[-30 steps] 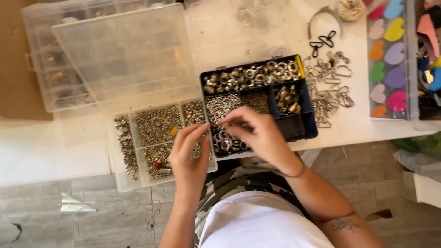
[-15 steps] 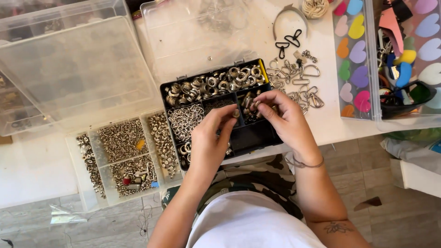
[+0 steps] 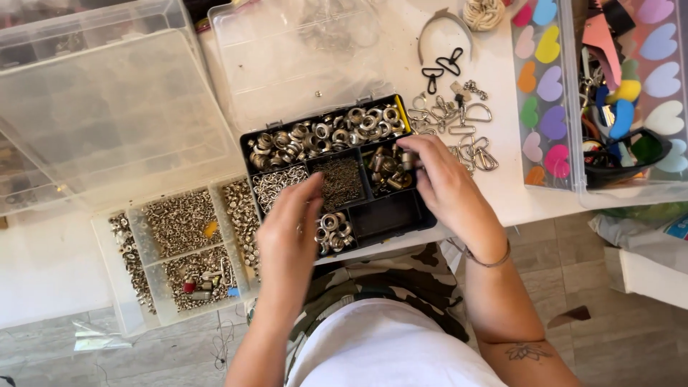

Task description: Sorting and picking small metal hardware components like rings and grommets from a storage container.

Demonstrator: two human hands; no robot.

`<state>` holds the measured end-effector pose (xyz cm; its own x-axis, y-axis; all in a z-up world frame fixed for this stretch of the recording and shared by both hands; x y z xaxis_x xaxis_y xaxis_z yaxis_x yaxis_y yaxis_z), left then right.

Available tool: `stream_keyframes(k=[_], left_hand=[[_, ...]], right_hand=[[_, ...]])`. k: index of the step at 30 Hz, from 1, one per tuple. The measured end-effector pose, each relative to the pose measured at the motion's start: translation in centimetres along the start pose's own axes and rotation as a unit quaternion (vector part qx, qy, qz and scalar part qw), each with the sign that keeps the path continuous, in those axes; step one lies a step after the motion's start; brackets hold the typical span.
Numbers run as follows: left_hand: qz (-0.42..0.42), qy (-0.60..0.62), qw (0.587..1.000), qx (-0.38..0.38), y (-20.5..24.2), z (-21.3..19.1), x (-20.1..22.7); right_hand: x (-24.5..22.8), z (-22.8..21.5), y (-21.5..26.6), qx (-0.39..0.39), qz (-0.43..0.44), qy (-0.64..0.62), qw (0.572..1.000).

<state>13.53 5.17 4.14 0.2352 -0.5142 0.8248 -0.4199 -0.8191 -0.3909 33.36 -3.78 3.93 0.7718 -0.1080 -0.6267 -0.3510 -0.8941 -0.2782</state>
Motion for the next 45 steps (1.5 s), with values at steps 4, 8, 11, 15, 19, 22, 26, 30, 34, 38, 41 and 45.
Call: stream_keyframes(k=[4, 8, 11, 15, 19, 22, 26, 30, 34, 38, 41, 45], left_hand=[[-0.026, -0.089, 0.993, 0.078, 2.2, -7.7, -3.6], [-0.103, -0.162, 0.979, 0.074, 4.3, -13.8, -6.4], [-0.124, -0.172, 0.975, 0.064, 5.4, -16.1, -8.1], [-0.088, -0.248, 0.963, 0.066, 6.3, -18.3, -8.3], [-0.096, -0.335, 0.937, 0.026, 7.5, -19.2, -9.7], [-0.061, -0.412, 0.906, -0.077, 8.9, -17.0, -12.2], [0.051, -0.473, 0.867, -0.146, 8.8, -15.4, -11.7], [0.101, -0.505, 0.844, -0.146, 7.8, -15.3, -12.8], [0.122, -0.482, 0.856, -0.145, 8.1, -15.2, -13.8], [0.117, -0.473, 0.862, -0.140, 8.1, -15.3, -13.1], [0.120, -0.474, 0.863, -0.130, 8.3, -15.4, -13.2], [0.116, -0.442, 0.881, -0.122, 8.7, -16.0, -13.4]], right_hand=[[-2.0, -0.4, -0.5, -0.009, -0.013, 0.052, 0.999], [-6.8, 1.6, -1.0, 0.012, -0.092, 0.030, 0.995], [-11.9, 6.4, -0.9, -0.046, -0.160, -0.023, 0.986], [-17.7, 14.3, 1.1, -0.158, -0.201, -0.119, 0.959], [-21.6, 19.4, 1.7, -0.185, -0.285, -0.043, 0.940], [-21.9, 23.7, 2.8, -0.211, -0.357, 0.080, 0.906], [-23.1, 25.3, 2.9, -0.199, -0.354, 0.150, 0.901], [-23.3, 25.6, 3.1, -0.190, -0.371, 0.199, 0.887], [-22.5, 25.4, 3.4, -0.171, -0.381, 0.222, 0.881], [-21.8, 25.9, 3.9, -0.160, -0.377, 0.207, 0.888], [-22.5, 25.3, 3.7, -0.151, -0.380, 0.191, 0.892], [-22.2, 25.1, 3.8, -0.148, -0.375, 0.160, 0.901]])
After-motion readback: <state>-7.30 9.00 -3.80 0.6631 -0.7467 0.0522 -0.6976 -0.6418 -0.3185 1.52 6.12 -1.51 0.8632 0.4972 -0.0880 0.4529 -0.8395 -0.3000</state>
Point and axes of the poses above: each hand's wrist, its own y-axis away from the middle knuckle, its own z-axis out of the palm, x = y × z, the point moved 8 cm from there along -y, towards the middle knuckle, and after that the axes turned 9 degrees about x, right-handed, at the moved point
